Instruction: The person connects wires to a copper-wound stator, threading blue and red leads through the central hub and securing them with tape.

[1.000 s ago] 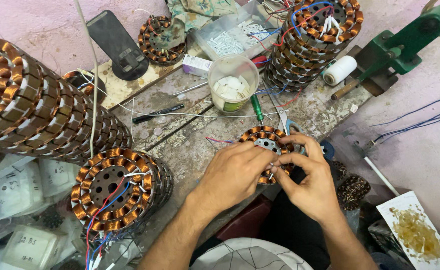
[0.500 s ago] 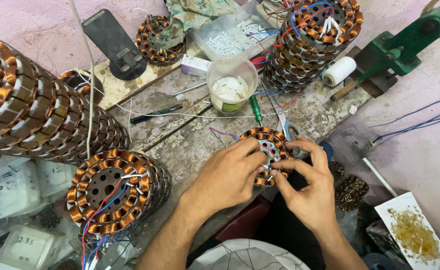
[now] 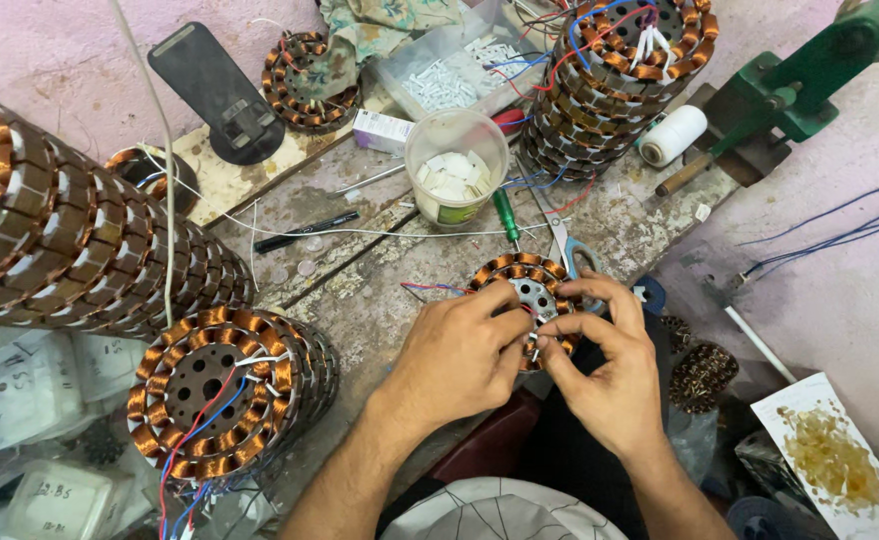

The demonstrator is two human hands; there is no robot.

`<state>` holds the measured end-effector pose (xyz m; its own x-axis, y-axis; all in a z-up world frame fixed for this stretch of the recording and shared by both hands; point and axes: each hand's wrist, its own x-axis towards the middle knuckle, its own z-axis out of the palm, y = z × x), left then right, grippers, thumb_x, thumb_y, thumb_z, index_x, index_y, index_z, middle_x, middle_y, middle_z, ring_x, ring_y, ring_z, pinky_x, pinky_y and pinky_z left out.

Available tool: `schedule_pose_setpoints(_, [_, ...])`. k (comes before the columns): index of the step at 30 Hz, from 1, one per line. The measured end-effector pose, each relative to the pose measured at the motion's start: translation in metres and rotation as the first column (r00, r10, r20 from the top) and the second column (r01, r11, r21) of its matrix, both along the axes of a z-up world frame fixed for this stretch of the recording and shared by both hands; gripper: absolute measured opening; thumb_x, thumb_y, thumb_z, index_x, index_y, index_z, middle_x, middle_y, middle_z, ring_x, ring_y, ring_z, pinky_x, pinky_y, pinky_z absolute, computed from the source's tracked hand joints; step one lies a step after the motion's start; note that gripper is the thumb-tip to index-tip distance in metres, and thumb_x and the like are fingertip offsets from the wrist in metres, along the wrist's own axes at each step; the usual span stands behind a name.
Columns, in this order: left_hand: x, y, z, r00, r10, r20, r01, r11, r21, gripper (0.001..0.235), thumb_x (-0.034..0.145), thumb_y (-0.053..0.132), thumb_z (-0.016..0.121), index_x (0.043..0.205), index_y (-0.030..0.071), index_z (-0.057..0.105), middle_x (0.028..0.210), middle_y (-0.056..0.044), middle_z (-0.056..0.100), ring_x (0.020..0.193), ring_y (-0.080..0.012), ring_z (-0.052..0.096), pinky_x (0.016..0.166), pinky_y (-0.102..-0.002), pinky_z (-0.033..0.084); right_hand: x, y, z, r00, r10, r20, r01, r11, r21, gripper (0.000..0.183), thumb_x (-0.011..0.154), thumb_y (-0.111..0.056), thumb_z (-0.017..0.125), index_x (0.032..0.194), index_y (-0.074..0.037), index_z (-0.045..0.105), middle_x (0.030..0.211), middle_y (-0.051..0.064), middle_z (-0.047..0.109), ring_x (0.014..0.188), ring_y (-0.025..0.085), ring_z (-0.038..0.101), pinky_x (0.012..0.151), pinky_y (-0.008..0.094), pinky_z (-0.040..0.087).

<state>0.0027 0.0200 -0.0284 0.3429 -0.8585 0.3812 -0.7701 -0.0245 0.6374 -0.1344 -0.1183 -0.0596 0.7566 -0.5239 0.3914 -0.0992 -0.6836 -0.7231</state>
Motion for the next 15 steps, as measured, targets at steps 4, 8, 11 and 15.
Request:
schedule_pose_setpoints(4, [0.003, 0.0, -0.001, 1.0, -0.007, -0.025, 0.009, 0.998, 0.058, 0.01, 0.079, 0.011, 0.068, 0.086, 0.004, 0.066, 0.088, -0.012, 0.061, 0.08, -0.0351, 0.065, 0.069, -0.047, 0.052, -0.002, -0.002, -0.003, 1.0, 0.009, 0.019, -0.009, 0.999, 0.034, 0.016, 0.074, -0.005, 0.08, 0.09, -0.008, 0.078, 0.126, 0.01, 0.065, 0.135, 0.032, 0.054, 0.113, 0.043, 0.04])
schedule_pose_setpoints(8, [-0.003, -0.002, -0.001, 0.999, -0.033, 0.003, 0.033, 0.999, -0.009, 0.009, 0.079, 0.008, 0.067, 0.085, 0.002, 0.065, 0.092, -0.013, 0.059, 0.089, -0.0342, 0.064, 0.075, -0.046, 0.052, -0.007, -0.011, -0.001, 0.993, 0.117, 0.022, -0.119, 0.985, 0.122, 0.02, 0.074, -0.005, 0.081, 0.094, -0.009, 0.079, 0.128, 0.01, 0.065, 0.131, 0.029, 0.057, 0.111, 0.041, 0.042])
schedule_pose_setpoints(11, [-0.004, -0.003, 0.0, 0.998, -0.053, 0.014, 0.053, 0.998, -0.023, 0.008, 0.078, 0.006, 0.067, 0.086, 0.002, 0.067, 0.096, -0.014, 0.058, 0.094, -0.034, 0.062, 0.079, -0.045, 0.051, -0.01, -0.016, 0.003, 0.987, 0.16, 0.019, -0.161, 0.974, 0.162, 0.025, 0.078, -0.003, 0.077, 0.102, -0.009, 0.079, 0.129, 0.01, 0.065, 0.13, 0.028, 0.06, 0.111, 0.039, 0.044])
schedule_pose_setpoints(15, [-0.004, -0.003, 0.0, 0.999, -0.045, -0.011, 0.045, 0.999, -0.015, 0.009, 0.077, 0.003, 0.066, 0.085, 0.002, 0.07, 0.098, -0.014, 0.057, 0.098, -0.0335, 0.061, 0.081, -0.044, 0.051, -0.019, -0.013, 0.013, 0.994, 0.11, 0.015, -0.111, 0.982, 0.151, 0.029, 0.079, 0.0, 0.072, 0.107, -0.008, 0.077, 0.126, 0.01, 0.066, 0.13, 0.028, 0.062, 0.111, 0.039, 0.046])
